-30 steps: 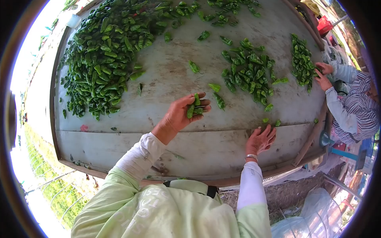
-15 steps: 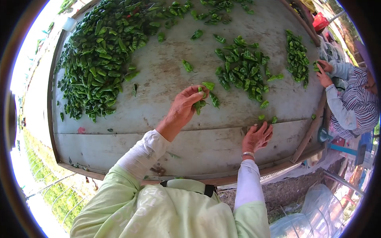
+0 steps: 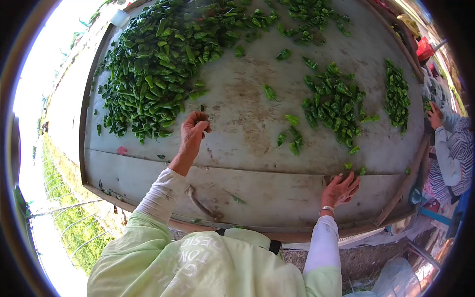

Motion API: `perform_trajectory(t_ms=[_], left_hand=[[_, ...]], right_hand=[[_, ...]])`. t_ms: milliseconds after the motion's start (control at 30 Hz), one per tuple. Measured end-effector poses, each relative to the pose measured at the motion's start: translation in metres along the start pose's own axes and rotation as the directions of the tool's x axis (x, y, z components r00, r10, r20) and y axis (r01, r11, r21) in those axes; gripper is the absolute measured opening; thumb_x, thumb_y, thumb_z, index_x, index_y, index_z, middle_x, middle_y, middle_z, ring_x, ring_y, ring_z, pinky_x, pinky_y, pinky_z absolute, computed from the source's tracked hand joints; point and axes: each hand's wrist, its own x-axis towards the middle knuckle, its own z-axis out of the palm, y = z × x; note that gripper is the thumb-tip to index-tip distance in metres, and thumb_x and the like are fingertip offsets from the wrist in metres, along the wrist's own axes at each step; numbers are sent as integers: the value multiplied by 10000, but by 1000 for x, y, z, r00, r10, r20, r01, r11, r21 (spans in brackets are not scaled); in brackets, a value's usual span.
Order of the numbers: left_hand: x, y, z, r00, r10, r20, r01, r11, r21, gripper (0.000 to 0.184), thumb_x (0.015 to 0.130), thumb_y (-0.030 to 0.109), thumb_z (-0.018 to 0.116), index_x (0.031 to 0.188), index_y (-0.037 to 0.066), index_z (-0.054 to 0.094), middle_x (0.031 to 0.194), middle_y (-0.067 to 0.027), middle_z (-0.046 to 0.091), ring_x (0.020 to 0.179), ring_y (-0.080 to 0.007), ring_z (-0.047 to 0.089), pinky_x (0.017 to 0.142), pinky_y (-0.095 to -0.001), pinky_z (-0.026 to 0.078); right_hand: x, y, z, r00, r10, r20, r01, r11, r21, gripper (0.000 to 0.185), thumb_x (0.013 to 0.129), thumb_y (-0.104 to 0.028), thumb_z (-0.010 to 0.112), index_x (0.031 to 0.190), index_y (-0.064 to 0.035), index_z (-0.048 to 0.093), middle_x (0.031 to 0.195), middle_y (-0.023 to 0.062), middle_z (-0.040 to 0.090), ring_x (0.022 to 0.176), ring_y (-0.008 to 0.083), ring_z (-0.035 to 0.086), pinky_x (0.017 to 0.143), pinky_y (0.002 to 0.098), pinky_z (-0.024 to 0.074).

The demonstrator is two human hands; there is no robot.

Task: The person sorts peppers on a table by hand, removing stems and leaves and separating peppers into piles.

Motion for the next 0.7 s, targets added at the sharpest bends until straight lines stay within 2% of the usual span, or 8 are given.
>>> perform_trajectory(t_ms=[33, 100, 167, 233, 267, 433, 500, 700], left_hand=[[7, 0, -11, 1000, 2, -6, -2, 1000, 0, 161, 765, 87, 565, 922, 54, 580, 765, -7, 613, 621, -82, 568, 500, -216, 380], [19, 4, -25, 964, 179, -195, -46, 838, 543, 216, 735, 120, 639, 924, 24, 601, 752, -81, 628, 635, -160, 583, 612, -273, 473], [22, 17, -24, 967, 152, -205, 15, 768, 641, 301, 717, 187, 680, 957, 26, 598, 768, -130, 642, 686, -235, 616, 658, -328, 493], [30, 4, -25, 918, 394, -39, -189, 524, 830, 337, 693, 223, 710, 969, 61, 604, 779, -147, 649, 715, -303, 628, 654, -395, 485], [32, 3, -26, 955, 297, -30, -153, 574, 805, 303, 700, 238, 694, 928, 55, 613, 833, -180, 647, 797, -365, 614, 698, -432, 480], [27, -11, -21, 964, 253, 82, -207, 516, 831, 212, 747, 202, 643, 866, 28, 615, 809, -183, 633, 770, -342, 616, 680, -404, 482], [17, -8, -35, 969, 234, 78, -220, 678, 701, 190, 755, 184, 623, 867, 35, 591, 804, -189, 625, 769, -365, 600, 668, -416, 473], [-52, -9, -216, 842, 263, -471, -58, 912, 406, 38, 820, 72, 615, 821, 40, 595, 667, 38, 536, 595, -46, 449, 531, -208, 384]], right_hand=[[-1, -1, 0, 1000, 10, 6, -10, 1000, -8, 426, 885, -349, 456, 1278, -187, 436, 1432, 35, 284, 1312, 276, 256, 935, 533, 298], [-2, -3, -4, 1000, 4, 12, -4, 1000, 2, 427, 886, -351, 455, 1279, -187, 435, 1434, 33, 282, 1314, 276, 254, 941, 534, 294], [-2, -4, -6, 1000, -2, 12, 2, 1000, 14, 427, 888, -354, 454, 1280, -188, 434, 1435, 32, 280, 1316, 276, 251, 946, 534, 290], [-2, -4, -5, 1000, 10, 13, -10, 1000, -1, 428, 891, -351, 449, 1286, -188, 428, 1435, 34, 278, 1318, 276, 249, 954, 535, 283], [-1, -4, -5, 1000, 5, 10, -5, 1000, 4, 428, 891, -351, 449, 1286, -188, 428, 1435, 34, 278, 1318, 276, 249, 954, 535, 283], [-1, -2, -3, 1000, 13, 21, -14, 1000, 18, 435, 893, -356, 440, 1292, -184, 420, 1440, 39, 269, 1320, 275, 239, 962, 537, 267], [-1, -3, -6, 1000, 7, 30, -8, 1000, 24, 439, 894, -361, 435, 1293, -181, 419, 1442, 40, 265, 1321, 276, 236, 963, 537, 264], [-4, -5, -10, 999, -3, 48, 2, 1000, 22, 461, 896, -378, 416, 1307, -169, 404, 1448, 48, 254, 1324, 280, 229, 967, 540, 257]])
